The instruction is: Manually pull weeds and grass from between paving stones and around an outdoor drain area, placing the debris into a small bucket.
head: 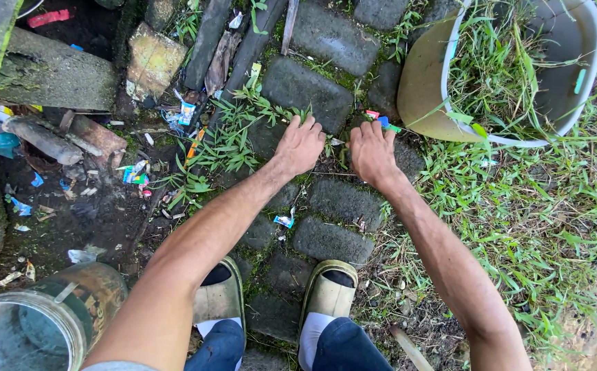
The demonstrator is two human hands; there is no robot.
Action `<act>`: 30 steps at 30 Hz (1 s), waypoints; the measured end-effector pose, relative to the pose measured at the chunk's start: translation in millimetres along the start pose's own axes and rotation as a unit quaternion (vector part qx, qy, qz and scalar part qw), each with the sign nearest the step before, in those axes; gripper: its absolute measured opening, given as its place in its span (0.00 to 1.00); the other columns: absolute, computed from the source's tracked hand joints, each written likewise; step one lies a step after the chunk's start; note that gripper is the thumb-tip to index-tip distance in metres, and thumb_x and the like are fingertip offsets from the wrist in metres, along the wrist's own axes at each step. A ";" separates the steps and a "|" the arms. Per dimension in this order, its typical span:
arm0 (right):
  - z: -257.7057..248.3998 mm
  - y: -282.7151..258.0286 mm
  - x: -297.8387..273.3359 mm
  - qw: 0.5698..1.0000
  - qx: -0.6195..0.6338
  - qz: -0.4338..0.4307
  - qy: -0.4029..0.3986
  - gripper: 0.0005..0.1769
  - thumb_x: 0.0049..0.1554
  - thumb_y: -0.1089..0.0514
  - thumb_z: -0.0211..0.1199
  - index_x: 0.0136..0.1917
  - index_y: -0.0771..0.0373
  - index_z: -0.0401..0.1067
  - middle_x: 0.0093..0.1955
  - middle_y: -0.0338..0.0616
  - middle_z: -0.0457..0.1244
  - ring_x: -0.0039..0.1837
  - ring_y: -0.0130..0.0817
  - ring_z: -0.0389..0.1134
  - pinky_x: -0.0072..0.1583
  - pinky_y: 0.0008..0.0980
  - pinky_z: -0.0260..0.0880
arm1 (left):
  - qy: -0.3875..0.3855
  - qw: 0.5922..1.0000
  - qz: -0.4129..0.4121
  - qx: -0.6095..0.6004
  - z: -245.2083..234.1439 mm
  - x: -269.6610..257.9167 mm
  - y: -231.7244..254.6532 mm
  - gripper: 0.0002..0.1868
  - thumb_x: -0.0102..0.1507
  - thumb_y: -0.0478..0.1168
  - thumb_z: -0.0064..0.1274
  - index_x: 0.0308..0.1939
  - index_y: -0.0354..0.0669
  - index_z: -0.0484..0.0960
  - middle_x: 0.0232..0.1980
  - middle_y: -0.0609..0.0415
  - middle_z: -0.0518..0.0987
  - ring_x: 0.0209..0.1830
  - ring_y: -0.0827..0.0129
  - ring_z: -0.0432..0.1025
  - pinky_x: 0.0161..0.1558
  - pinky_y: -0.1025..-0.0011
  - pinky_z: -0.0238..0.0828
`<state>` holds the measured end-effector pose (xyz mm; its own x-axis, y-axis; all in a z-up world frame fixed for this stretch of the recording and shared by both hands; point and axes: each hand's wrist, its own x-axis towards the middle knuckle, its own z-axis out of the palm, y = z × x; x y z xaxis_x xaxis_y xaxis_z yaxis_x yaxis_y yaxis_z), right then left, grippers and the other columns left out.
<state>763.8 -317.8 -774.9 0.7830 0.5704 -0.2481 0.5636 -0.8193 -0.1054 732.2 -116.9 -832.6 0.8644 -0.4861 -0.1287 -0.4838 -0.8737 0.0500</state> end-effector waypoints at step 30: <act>45.4 -38.4 2.8 0.996 -0.061 0.023 0.061 0.17 0.56 0.46 0.66 0.45 0.62 0.74 0.47 0.46 0.67 0.56 0.43 0.63 0.55 0.44 0.61 | 0.024 0.953 -0.149 -0.262 -1.1 -10.0 9.0 0.17 0.57 0.39 0.57 0.49 0.39 0.84 0.50 0.49 0.80 0.55 0.58 0.69 0.55 0.54 0.61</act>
<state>732.5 -287.3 -815.3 0.8305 0.5414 -0.1311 0.5485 -0.8359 0.0222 719.3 -120.0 -829.8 0.9639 -0.2049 -0.1703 -0.0923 -0.8564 0.5080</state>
